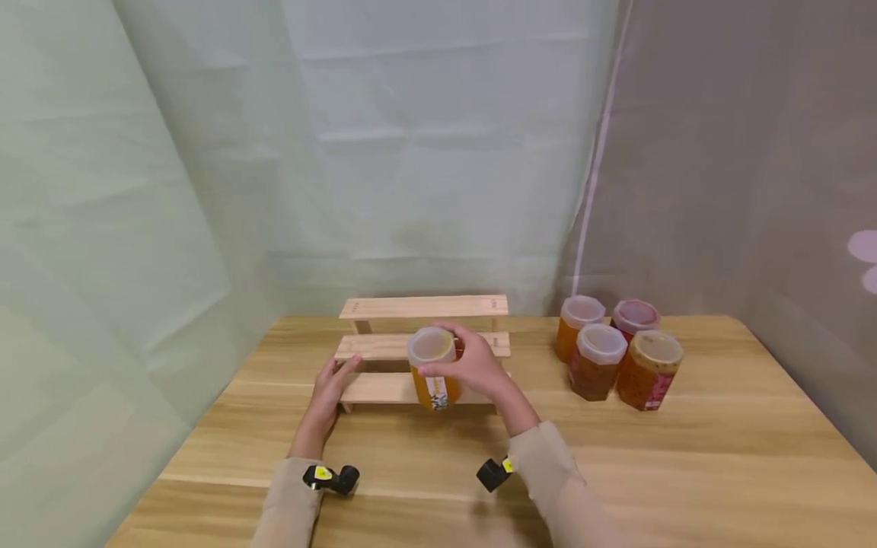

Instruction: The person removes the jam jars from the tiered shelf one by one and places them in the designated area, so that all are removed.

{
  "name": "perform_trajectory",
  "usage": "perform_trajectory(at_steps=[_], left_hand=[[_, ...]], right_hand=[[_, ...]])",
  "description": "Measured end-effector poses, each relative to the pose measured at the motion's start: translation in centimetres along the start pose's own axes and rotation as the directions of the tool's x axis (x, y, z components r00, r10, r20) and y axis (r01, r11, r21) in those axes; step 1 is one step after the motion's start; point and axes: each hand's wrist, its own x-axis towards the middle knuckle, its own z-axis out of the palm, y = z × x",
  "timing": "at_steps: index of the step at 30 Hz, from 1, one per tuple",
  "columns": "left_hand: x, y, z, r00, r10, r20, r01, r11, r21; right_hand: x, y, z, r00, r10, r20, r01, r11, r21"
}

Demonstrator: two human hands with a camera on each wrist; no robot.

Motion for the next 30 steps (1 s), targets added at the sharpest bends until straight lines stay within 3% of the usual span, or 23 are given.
perform_trajectory(at_steps=[4, 7, 11, 17, 22, 30], left_hand=[[-0.9, 0.6, 0.2, 1.000, -0.001, 0.008, 0.001, 1.000, 0.002], [-0.8, -0.1, 0.1, 1.000, 0.009, 0.002, -0.009, 1.000, 0.002], [0.1, -1.6, 0.0, 0.999, 0.032, -0.008, -0.032, 0.999, -0.001], [1.1, -1.8, 0.2, 0.998, 0.064, -0.011, -0.064, 0.998, -0.015], [1.3, -2.4, 0.3, 0.999, 0.040, -0.004, -0.040, 0.999, 0.020], [1.5, -2.8, -0.2, 0.999, 0.039, -0.034, -0.037, 0.998, 0.045]], right_hand=[[-0.3, 0.0, -0.3, 0.999, 0.015, -0.032, -0.016, 0.999, -0.034], [-0.6, -0.2, -0.6, 0.999, 0.006, -0.052, -0.009, 0.999, -0.054], [-1.1, -1.3, -1.5, 0.997, -0.019, -0.079, 0.014, 0.998, -0.059], [-2.0, -3.4, -3.6, 0.984, -0.073, -0.164, 0.061, 0.995, -0.076], [-4.2, -4.4, -5.9, 0.978, -0.072, -0.197, 0.055, 0.994, -0.092], [-8.0, -3.5, -9.9, 0.980, -0.072, -0.187, 0.009, 0.947, -0.320]])
